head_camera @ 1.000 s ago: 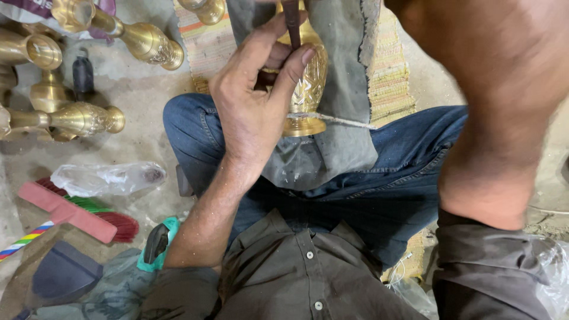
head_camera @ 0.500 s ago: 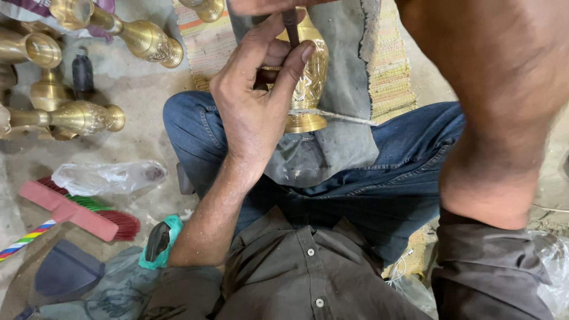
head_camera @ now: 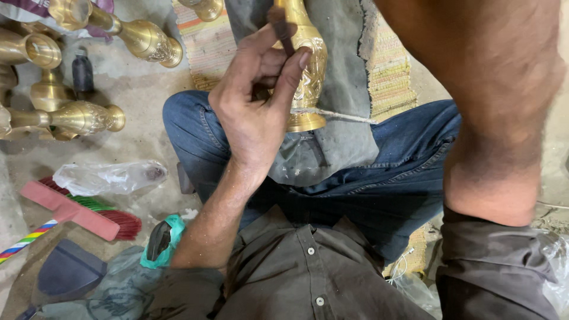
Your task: The person sits cross-legged on the floor holding a brass vase against their lap and engraves decorative patterns into its surface. They hold a chisel against the metal with one hand and strike it with a wooden mallet in the other, rotating the vase to work on different areas.
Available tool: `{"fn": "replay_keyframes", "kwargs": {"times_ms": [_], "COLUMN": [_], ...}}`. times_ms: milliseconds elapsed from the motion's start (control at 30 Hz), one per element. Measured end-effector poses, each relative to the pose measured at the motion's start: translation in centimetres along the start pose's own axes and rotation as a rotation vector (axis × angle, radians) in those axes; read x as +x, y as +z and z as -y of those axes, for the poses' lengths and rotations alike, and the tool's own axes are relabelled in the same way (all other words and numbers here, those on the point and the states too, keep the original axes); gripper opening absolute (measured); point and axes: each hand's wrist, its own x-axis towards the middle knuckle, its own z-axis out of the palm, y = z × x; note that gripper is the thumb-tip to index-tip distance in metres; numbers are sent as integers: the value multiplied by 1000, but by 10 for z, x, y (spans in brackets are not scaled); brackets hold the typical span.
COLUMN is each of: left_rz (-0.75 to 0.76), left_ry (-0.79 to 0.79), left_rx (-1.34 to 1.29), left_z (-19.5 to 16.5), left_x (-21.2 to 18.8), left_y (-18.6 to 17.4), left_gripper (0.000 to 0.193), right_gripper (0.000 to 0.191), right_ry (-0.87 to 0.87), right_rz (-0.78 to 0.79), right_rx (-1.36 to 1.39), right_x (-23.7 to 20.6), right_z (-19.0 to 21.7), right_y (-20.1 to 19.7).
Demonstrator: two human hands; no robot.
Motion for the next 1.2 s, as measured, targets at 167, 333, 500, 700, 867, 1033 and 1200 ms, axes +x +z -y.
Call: {"fn": "replay_keyframes", "kwargs": {"times_ms": [167, 333, 500, 700, 867, 1033, 1200], "left_rz": [-25, -37, -36, -76, -69, -186, -200], "left_ry": [-46, -1, 6, 23, 37, 23, 37], "left_rx": [-10, -22, 0, 29, 17, 35, 126], "left_z": [1, 4, 4, 6, 9, 16, 18], "left_x": [-5, -5, -7, -12, -21, -27, -36], "left_y": [-1, 3, 1, 3, 2, 7, 7], "left_gripper": [26, 29, 25, 24, 27, 26, 26], "right_gripper": [13, 15, 13, 10, 9, 8, 9], "right_ry": [1, 14, 4, 8, 28, 52, 72], "right_rz": [6, 5, 20, 45, 69, 112, 126], "right_rx": [-6, -43, 3, 62, 152, 286, 359], "right_x": [-3, -7, -9, -10, -13, -21, -24], "right_z": [2, 4, 3, 5, 5, 3, 0], "right_y": [0, -1, -2, -5, -7, -12, -11]}}
